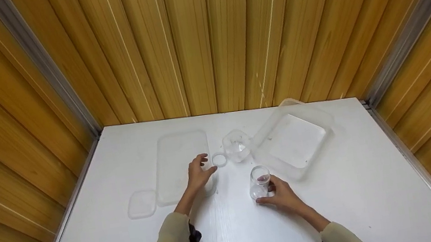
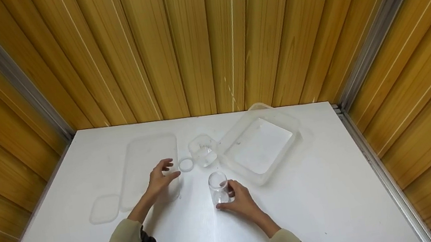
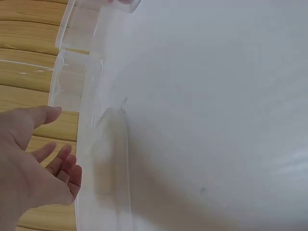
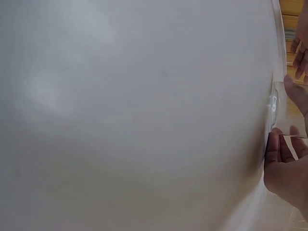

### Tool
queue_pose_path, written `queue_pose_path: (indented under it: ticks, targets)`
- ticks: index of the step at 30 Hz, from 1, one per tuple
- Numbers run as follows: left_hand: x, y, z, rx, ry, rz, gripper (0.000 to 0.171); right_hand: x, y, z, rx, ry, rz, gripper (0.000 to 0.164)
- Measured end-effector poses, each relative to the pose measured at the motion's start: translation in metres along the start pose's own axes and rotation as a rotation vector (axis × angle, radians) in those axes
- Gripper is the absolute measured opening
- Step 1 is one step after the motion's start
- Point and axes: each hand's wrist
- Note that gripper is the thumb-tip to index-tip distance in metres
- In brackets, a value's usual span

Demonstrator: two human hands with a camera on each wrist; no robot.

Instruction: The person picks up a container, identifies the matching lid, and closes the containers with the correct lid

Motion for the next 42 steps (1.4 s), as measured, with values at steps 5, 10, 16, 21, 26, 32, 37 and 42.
queue_pose_path:
  ticks: [5,10,16,21,26,32,37,42]
  targets:
    - [0.009,-0.015,0.001,0.178,0.013,0.017,0.062,0.002,0.001,-0.002,-0.008,-0.006,-0.022,0.066]
    - [0.016,-0.034,0.001,0.344,0.022,0.044,0.075,0.005,0.003,-0.008,-0.027,-0.011,-0.042,0.066]
    - [0.019,-0.047,0.0,0.467,-0.033,0.053,0.059,0.005,0.003,-0.012,-0.05,-0.046,-0.042,0.069]
    - [0.016,-0.048,-0.001,0.504,-0.08,0.075,0.039,0.003,0.002,-0.011,-0.033,-0.054,-0.05,0.068]
    - [0.013,-0.047,0.0,0.472,-0.087,0.1,0.046,0.005,0.003,-0.011,-0.018,-0.055,-0.045,0.066]
    - [0.009,-0.043,0.003,0.408,-0.073,0.132,0.053,0.005,0.004,-0.011,-0.02,-0.055,-0.045,0.067]
    - [0.006,-0.039,0.007,0.317,-0.072,0.111,0.053,0.003,0.002,-0.01,-0.023,-0.037,-0.022,0.065]
    - [-0.004,-0.028,0.008,0.147,-0.083,0.062,0.053,0.002,-0.001,-0.01,-0.015,-0.04,-0.016,0.066]
Point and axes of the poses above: each hand's wrist, its own x-axis towards the middle knuckle, its own y-axis out of the back of the hand, z = x × y, and after that the axes turned 9 degrees about z, right-handed
